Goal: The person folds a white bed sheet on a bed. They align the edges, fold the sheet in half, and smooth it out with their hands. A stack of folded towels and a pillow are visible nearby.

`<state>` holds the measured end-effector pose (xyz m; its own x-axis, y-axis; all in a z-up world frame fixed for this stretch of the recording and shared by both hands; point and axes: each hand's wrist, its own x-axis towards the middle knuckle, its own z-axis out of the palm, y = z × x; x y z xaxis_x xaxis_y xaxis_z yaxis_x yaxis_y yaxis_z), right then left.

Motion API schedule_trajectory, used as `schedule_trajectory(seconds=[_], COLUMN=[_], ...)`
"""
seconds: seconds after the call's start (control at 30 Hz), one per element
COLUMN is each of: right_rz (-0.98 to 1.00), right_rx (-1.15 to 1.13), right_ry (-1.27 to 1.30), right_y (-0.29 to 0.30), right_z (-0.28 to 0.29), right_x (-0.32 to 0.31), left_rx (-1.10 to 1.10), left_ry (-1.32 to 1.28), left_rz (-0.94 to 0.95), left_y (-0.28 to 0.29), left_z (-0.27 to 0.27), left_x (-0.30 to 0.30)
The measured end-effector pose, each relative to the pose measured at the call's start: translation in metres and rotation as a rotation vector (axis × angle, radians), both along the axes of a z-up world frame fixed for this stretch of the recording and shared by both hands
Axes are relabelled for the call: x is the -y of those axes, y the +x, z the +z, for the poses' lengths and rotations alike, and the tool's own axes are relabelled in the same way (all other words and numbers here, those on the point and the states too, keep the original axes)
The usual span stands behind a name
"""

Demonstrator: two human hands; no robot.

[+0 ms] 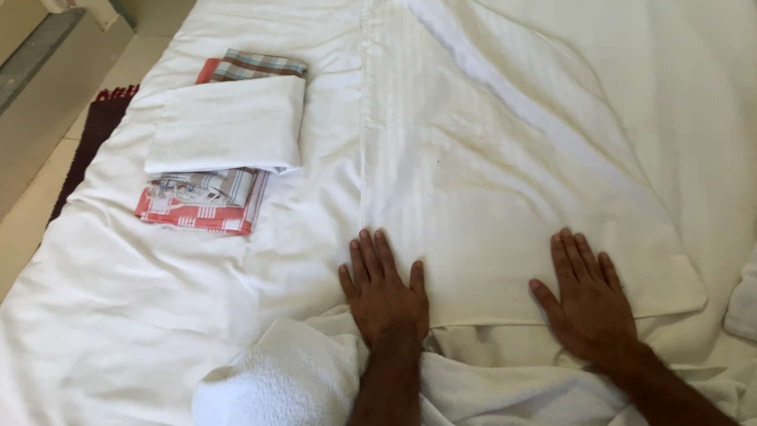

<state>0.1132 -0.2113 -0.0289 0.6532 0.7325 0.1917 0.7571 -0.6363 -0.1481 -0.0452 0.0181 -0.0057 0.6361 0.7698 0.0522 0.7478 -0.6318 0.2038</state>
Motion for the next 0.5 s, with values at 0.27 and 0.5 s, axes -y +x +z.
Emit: schedule_trajectory(seconds=[0.27,0.5], right_rz=[-0.029,-0.075], right_rx=[-0.021,-0.037], right_ry=[-0.02,-0.013], right_y=[0.002,0.003], right_z=[0.003,0.002], right_x=[0.018,0.025], left_rx=[-0.009,-0.057], left_ry=[0.004,-0.011], left_rz=[0.06,0.067], left_y=[-0.009,-0.01], left_z=[-0.004,-0.003], left_x=[0.003,0.002])
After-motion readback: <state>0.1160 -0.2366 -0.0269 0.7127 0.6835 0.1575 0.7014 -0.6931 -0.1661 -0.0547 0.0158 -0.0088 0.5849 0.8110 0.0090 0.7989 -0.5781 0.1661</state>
